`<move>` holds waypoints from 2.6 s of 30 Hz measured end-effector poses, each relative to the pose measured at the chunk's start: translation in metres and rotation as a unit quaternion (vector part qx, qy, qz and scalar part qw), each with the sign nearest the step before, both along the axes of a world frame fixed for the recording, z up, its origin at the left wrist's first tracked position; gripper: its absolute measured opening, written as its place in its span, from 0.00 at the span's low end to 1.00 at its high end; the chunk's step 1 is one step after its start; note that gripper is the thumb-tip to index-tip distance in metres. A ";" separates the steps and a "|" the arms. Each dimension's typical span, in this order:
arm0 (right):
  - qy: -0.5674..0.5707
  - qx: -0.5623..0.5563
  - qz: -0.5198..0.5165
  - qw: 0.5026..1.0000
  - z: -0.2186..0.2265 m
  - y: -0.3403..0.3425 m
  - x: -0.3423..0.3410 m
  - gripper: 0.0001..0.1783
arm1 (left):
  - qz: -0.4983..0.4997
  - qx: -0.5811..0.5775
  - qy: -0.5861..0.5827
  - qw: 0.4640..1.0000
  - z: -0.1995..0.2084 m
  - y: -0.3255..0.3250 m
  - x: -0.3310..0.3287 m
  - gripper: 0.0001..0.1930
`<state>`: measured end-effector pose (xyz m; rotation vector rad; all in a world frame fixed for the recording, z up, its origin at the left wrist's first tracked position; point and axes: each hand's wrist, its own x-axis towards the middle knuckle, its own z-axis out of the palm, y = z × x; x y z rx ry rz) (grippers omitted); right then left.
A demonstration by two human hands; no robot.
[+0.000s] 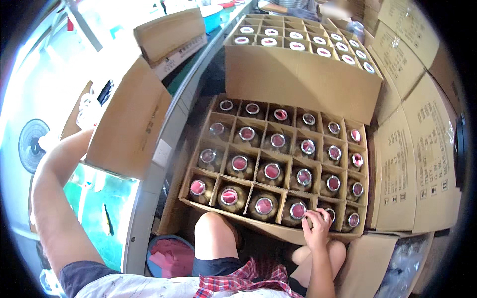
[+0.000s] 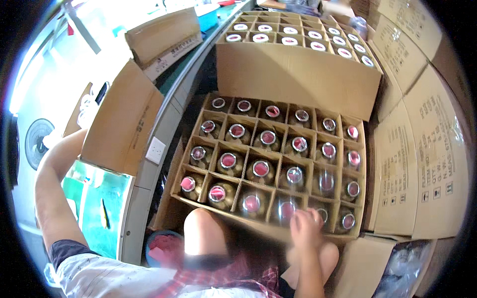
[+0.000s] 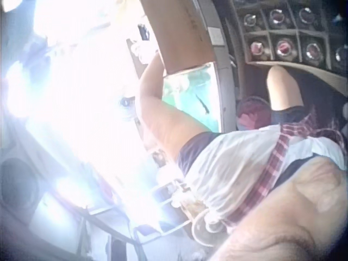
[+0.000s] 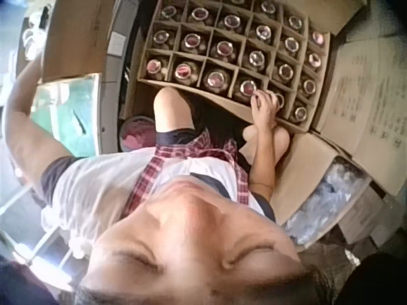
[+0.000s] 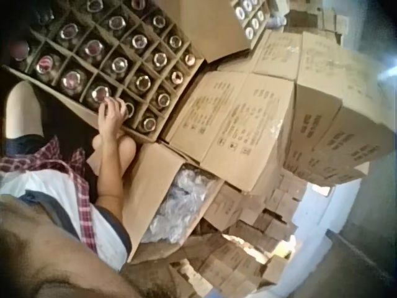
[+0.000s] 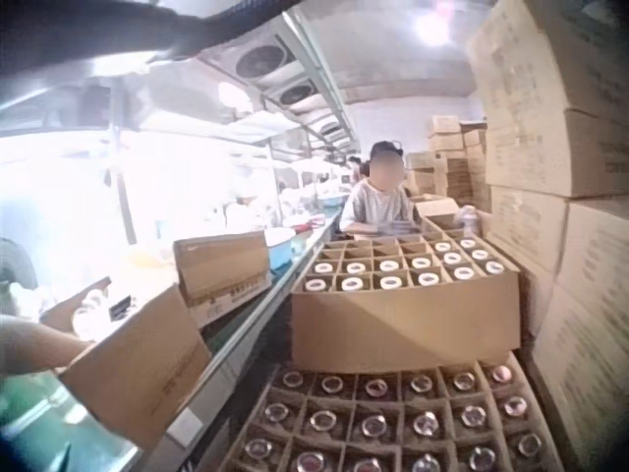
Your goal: The person places white plastic rings onto the tops of small jars arranged in a cardboard box. Then, the person assembles a larger container by attaching a lid and handle, and finally places the assembled unit into a plastic bag.
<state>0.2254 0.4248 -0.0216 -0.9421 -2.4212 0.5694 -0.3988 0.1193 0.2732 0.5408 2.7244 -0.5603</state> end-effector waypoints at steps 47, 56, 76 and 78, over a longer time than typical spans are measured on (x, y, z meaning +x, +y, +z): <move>0.044 0.031 0.026 0.998 -0.032 -0.018 0.021 0.12 | 0.030 0.770 0.310 0.557 0.072 -0.032 0.028 0.20; 0.107 0.067 0.056 0.990 0.036 -0.023 -0.009 0.19 | -0.128 0.944 -0.166 0.255 0.064 0.076 0.189 0.27; 0.367 -0.270 -0.053 0.889 0.018 0.229 -0.021 0.25 | 0.151 0.747 -0.606 0.227 -0.292 0.331 0.406 0.18; 0.374 -0.300 -0.113 0.870 0.007 0.277 -0.026 0.24 | 0.218 0.716 -0.625 0.222 -0.279 0.330 0.416 0.22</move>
